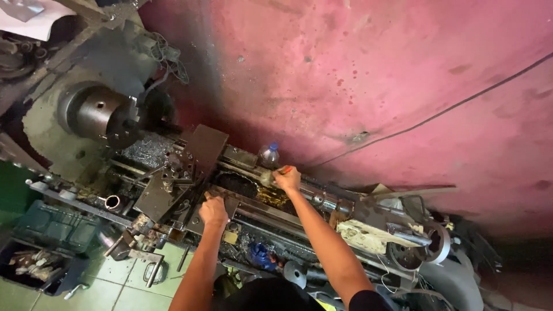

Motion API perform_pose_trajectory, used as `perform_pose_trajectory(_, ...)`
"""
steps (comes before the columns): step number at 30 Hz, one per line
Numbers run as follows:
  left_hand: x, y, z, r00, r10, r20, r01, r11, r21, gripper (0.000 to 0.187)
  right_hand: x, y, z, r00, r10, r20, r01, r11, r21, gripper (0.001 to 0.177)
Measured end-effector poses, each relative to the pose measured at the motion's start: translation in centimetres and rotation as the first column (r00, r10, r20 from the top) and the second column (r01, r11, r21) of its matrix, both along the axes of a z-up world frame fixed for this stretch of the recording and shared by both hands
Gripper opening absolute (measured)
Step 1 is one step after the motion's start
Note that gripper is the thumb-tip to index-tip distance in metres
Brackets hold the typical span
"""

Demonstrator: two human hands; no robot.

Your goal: The person operates a metal lathe, using a brush to clean metal shavings from the chuck and bed while the machine runs. They also adjust the tool post and clear debris from the work area.

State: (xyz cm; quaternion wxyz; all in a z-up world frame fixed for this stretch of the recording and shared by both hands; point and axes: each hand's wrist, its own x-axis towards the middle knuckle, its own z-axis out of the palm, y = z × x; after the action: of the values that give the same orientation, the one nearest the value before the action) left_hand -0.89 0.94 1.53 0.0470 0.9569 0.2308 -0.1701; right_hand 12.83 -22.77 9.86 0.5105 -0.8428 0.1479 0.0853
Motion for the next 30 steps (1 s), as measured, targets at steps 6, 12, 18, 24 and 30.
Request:
perform_pose_trajectory(6,-0.8,-1.4,5.9,0.999,-0.003,0.034,0.004,1.0,-0.02,0.023,1.6,0.5,0.4,0.997,0.063,0.043,-0.056,0.987,-0.149,0.014)
perform_pose_trajectory(12,-2.3,-2.9,16.7,0.998,-0.016,0.059,0.021,0.996,-0.082,0.025,1.2,-1.4,-0.8,0.984,0.178,0.01,-0.168,0.943,-0.288,0.016)
perform_pose_trajectory(18,-1.6,-2.8,14.4,0.996,-0.084,0.023,0.085,0.996,-0.039,0.029,1.8,-0.9,2.9,0.982,0.185,-0.04,-0.184,0.89,-0.417,0.028)
perform_pose_trajectory(24,-0.8,-2.5,10.0,0.996,-0.065,0.057,0.068,0.996,-0.055,0.031,2.3,-0.4,1.7,0.943,0.32,-0.094,-0.318,0.776,-0.544,0.025)
perform_pose_trajectory(30,0.1,-1.5,4.1,0.994,-0.098,0.043,0.099,0.994,-0.043,0.036,1.3,1.4,-0.9,0.974,0.214,0.079,-0.223,0.967,0.12,0.02)
